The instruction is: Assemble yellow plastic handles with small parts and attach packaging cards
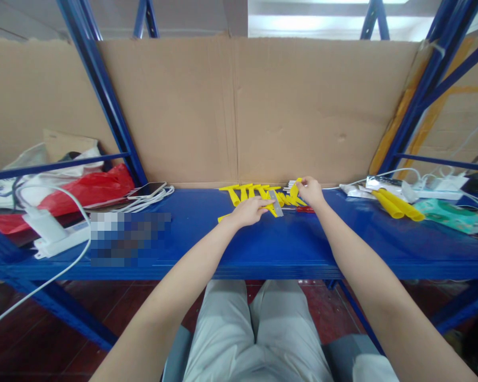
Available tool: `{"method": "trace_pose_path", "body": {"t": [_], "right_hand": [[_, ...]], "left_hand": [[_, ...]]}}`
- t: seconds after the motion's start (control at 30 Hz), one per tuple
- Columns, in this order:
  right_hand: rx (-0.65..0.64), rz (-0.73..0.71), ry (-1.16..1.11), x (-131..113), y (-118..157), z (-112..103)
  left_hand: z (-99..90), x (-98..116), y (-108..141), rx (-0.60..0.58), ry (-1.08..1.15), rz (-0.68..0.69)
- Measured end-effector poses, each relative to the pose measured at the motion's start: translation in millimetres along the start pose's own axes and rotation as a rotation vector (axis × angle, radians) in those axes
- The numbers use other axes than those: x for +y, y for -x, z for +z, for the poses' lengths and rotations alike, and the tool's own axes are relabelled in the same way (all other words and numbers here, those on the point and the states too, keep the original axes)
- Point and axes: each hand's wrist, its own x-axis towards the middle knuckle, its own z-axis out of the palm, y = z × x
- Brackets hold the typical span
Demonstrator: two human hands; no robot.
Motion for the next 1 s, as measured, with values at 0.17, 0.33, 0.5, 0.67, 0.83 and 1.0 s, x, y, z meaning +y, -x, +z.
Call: {"method": "trace_pose_path", "body": {"t": [0.17,0.33,0.5,0.67,0.83,1.0], "right_hand": [[-0.099,0.241,-0.279,-6.2,6.1,5.5],[-0.267,0.479,-0.557,-7.7,9.0,4.7],[-0.494,0.533,-0.733,-7.5,8.3,-1.1],[-0.537,0.493,-0.844,-12.4,9.2,-6.1],[-0.514,0.425,-0.891,-19.2,9.4,-13.6],[-0.603,0.279,-0.809,-26.3,14.8,-22.0]], "left_hand": [[-0.2,0.2,0.2,-0.004,0.013,-0.006],[-0.5,0.7,0.7,0.002,0.018,-0.007],[1.0,-0.7,-0.1,0.001,0.011,0.001],[0.8,-0.8,-0.6,-0.009,0.025,0.005],[-0.4,0.1,-0.3,-0.018,0.037,0.006],[2.9,-1.3,-1.2,-0.002,0.05,-0.006]]}}
